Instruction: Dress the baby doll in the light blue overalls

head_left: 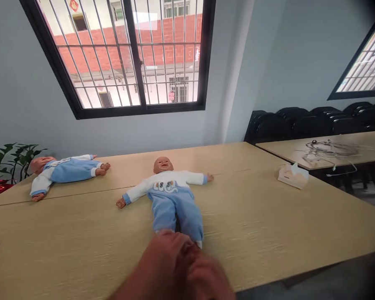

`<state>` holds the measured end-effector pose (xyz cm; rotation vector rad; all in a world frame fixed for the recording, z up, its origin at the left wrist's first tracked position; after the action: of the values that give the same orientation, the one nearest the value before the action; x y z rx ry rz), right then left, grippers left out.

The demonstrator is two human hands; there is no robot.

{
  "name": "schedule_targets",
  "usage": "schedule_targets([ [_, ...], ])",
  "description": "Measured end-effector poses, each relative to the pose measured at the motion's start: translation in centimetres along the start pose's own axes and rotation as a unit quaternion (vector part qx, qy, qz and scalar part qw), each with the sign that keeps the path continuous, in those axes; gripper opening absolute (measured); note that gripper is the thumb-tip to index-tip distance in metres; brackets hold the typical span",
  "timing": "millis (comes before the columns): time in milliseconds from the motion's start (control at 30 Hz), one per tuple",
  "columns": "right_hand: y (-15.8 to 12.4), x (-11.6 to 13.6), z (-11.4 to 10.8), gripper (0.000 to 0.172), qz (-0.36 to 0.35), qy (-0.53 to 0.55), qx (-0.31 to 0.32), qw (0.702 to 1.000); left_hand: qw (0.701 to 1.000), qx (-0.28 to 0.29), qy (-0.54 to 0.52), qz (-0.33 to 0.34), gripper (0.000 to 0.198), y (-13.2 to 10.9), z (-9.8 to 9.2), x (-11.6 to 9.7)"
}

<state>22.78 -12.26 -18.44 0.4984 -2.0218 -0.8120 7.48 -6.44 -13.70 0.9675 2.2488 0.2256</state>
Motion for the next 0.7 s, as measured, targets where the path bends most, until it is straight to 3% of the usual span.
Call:
schedule_targets([
  [67,2.6,-1.8,-2.3,0.016,0.192,0.072,-0.047,0.978,0.999,-0.005,0.039,0.012,0.03,-0.9,1.7,-1.4],
  [133,5.1,-3.9,-2.7,0.015,0.333,0.184,-0.056,0.923,0.994,-0.031,0.091,0.052,0.053,-1.6,3.5,-2.5],
  [167,6.2,-4.9,-2.2,0.023,0.388,0.241,-0.047,0.889,0.99,-0.049,0.114,0.071,0.059,-1.8,4.2,-2.7],
  [233,7.9,-6.4,-0.7,0.034,0.444,0.313,-0.032,0.839,0.981,-0.092,0.139,0.097,0.051,-2.4,5.3,-2.8],
  [400,9.8,-7.7,2.9,0.041,0.465,0.409,0.042,0.784,0.978,-0.179,0.086,0.06,0.026,-4.1,5.7,-1.5],
  [567,10.7,-7.2,4.7,0.046,0.463,0.426,0.103,0.771,0.973,-0.216,0.077,-0.016,0.022,-5.7,4.7,-0.1],
  [700,10.8,-7.2,5.4,0.044,0.47,0.42,0.12,0.767,0.97,-0.22,0.094,-0.034,0.02,-6.4,3.8,0.4],
])
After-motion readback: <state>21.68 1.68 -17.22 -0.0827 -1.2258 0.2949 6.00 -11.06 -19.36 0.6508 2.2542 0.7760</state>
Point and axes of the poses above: each hand's wrist, its own y-axis towards the middle knuckle, its own z-axis out of the palm, x = y × z, the point moved 2 cm from there along y, towards the middle knuckle, and after that the axes turned 5 degrees about -y, right-handed, at the moved point
